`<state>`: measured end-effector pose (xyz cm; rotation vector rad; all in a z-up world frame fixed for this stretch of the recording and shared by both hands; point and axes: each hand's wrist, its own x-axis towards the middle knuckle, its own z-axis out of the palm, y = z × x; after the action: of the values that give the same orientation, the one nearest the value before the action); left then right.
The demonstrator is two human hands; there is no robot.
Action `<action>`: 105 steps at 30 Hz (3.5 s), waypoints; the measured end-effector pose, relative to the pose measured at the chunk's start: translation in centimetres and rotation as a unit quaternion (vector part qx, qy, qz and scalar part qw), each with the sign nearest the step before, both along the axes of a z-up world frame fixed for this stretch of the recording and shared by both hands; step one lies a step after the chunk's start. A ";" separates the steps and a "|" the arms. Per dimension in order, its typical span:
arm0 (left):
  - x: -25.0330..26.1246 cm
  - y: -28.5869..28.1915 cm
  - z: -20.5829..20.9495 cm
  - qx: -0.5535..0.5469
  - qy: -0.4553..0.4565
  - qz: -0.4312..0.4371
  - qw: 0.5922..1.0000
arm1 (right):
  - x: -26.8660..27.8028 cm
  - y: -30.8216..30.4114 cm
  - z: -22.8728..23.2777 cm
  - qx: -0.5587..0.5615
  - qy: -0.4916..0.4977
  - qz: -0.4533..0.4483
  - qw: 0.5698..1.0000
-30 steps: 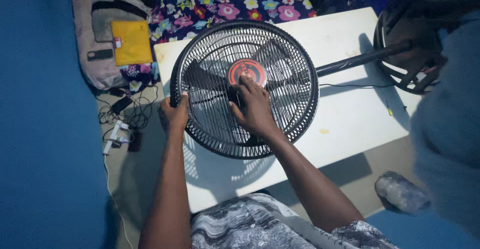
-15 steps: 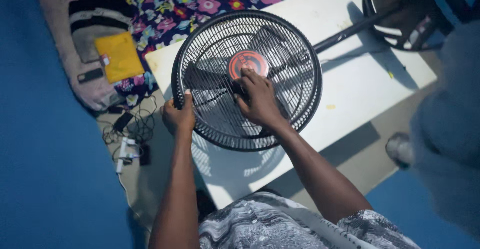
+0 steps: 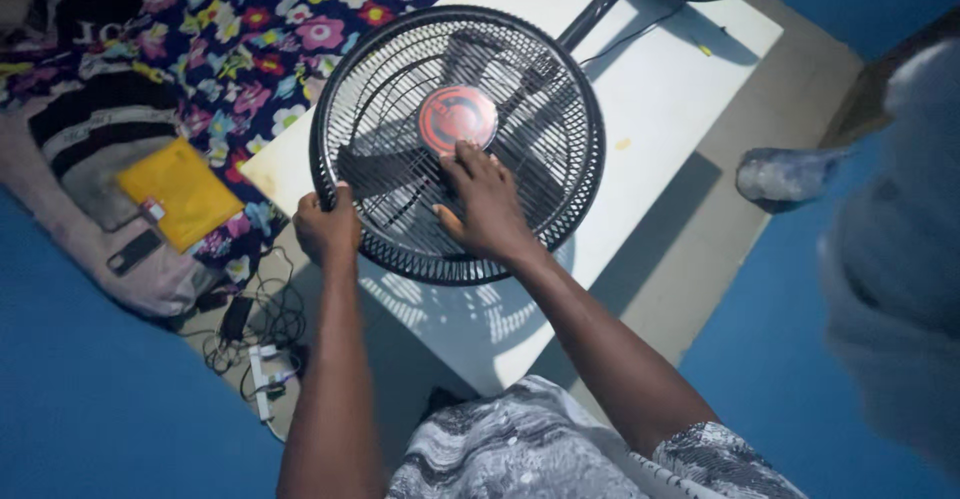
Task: The person assembles an electric fan by attaching the fan blades to the motor hub, then placing and securing the front grille over the blades. They use a screwdriver to tighten screws on the grille to complete the assembly.
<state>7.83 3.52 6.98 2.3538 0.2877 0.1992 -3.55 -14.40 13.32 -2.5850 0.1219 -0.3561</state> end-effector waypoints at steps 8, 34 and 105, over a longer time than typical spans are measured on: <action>1.2 0.1 -0.1 -0.097 0.053 0.016 0.994 | -0.1 -0.1 0.2 0.027 0.011 0.006 1.000; 15.1 -3.9 1.1 -0.038 0.064 -0.236 0.969 | 5.2 5.7 2.3 -0.021 -0.024 -0.289 0.957; 17.3 -5.6 2.4 -0.041 0.124 -0.309 0.942 | 6.0 6.5 2.2 -0.004 0.004 -0.319 0.948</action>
<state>25.17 -2.03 9.37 2.2649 -0.3256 -0.4054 2.42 -7.89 15.56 -2.4928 0.9710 -0.5721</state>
